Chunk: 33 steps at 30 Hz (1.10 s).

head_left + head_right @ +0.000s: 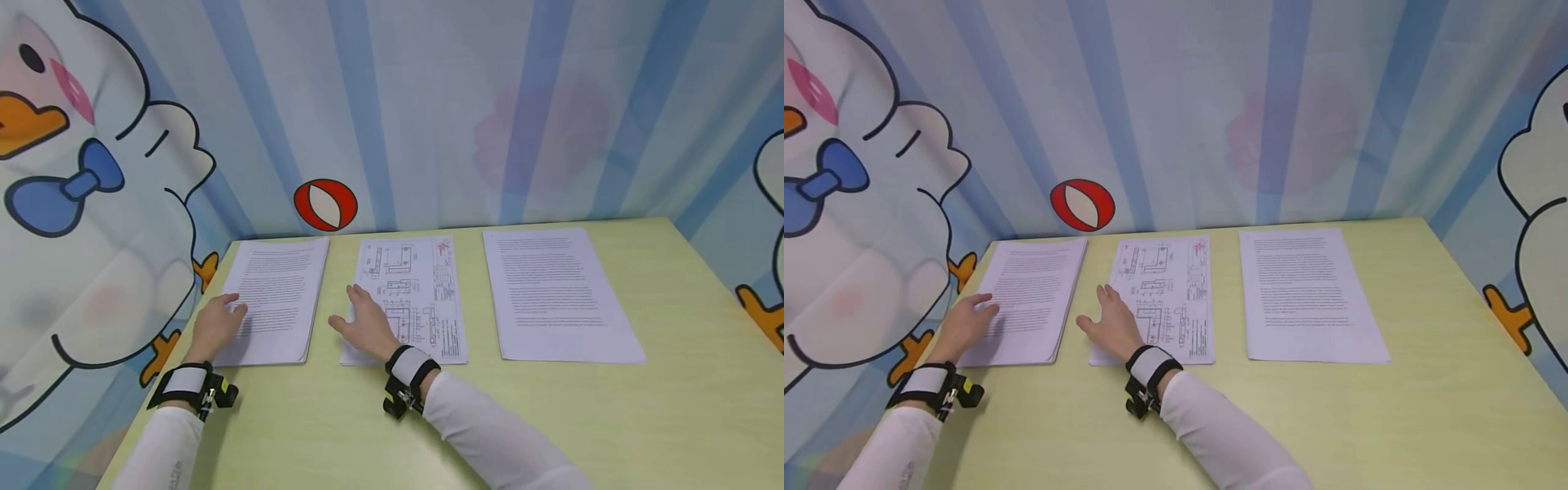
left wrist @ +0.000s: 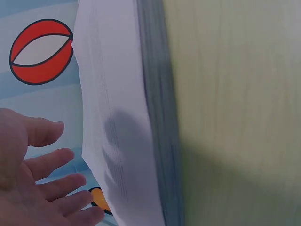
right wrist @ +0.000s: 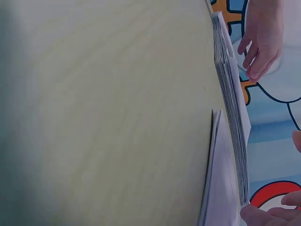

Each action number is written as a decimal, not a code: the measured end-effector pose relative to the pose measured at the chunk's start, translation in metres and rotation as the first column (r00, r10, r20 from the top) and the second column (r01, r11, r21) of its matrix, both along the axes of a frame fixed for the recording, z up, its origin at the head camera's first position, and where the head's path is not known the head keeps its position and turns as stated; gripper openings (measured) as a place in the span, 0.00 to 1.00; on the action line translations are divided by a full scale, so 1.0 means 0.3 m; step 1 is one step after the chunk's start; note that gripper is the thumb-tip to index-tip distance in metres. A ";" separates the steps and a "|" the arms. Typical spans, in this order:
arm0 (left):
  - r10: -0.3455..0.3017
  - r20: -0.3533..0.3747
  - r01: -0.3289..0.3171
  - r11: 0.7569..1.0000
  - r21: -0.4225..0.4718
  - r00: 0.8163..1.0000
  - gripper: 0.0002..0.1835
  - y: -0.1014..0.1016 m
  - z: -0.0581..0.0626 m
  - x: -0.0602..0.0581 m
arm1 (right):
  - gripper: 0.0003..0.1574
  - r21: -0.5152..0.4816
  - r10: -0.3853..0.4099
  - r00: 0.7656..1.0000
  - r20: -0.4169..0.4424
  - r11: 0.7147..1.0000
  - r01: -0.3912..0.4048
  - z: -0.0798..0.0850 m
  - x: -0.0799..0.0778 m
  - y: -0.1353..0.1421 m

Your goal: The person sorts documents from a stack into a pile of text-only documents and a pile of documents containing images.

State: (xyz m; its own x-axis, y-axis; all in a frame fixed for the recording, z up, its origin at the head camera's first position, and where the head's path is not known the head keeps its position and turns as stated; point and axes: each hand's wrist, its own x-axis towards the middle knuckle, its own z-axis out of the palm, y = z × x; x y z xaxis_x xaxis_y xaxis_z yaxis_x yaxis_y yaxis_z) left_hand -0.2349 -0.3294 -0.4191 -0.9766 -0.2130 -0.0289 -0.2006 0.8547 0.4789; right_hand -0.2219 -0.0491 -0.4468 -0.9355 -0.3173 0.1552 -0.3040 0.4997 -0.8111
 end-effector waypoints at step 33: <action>-0.167 0.157 0.176 0.983 -0.050 0.974 0.34 -0.002 -0.049 0.027 | 0.37 -0.302 0.098 0.889 0.448 0.952 0.047 -0.002 0.009 -0.156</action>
